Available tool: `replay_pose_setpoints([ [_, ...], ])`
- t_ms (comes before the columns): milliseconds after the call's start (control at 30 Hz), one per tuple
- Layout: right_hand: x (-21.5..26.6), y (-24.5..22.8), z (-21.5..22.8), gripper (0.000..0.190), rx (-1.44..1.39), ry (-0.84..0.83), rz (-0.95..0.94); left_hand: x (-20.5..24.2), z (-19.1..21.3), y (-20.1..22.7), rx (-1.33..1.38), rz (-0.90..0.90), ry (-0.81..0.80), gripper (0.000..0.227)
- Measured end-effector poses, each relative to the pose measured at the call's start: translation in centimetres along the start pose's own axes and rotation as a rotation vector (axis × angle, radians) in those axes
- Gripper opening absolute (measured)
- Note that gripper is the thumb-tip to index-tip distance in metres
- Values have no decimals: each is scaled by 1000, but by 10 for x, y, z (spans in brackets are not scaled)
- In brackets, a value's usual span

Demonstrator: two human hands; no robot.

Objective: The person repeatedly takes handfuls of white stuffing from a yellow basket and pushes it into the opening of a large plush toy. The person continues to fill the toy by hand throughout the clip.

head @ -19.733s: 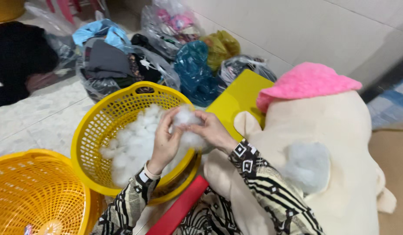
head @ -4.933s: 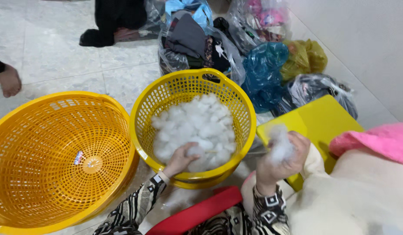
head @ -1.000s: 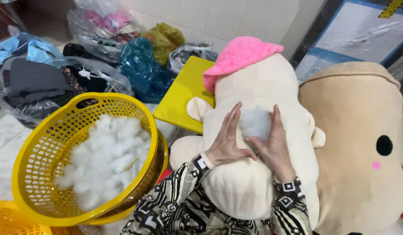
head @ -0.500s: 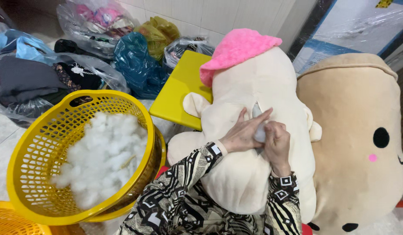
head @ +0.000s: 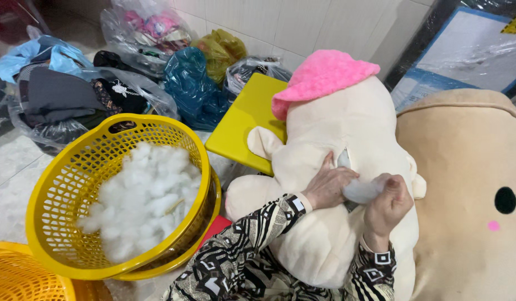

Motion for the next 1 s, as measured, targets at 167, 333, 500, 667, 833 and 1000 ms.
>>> replay_pose_setpoints([
  [167,-12,-35,18,27,-467,-49,160,5,-4,-4,-117,43,-111,27],
  [333,-22,-99,1,30,-789,-297,153,15,17,5,134,143,-153,78],
  [500,-18,-110,-122,38,-871,-523,-96,77,113,15,326,-83,-207,93],
  [667,46,-37,-280,36,-607,-598,-585,200,231,-15,992,327,513,109],
  [833,142,-7,-377,35,-506,-887,-629,252,279,-7,383,279,826,88],
  [1000,172,0,-408,41,-558,-1001,-514,302,273,-47,296,479,1280,29],
])
Point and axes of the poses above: each hand's wrist, its own x-axis away from the middle knuckle, its own z-axis out of the back of the hand, y = z × x, the point moved 8 cm from there along -x, towards the middle knuckle, and after that the axes turned 14 degrees about -z, right-handed, at the moved point
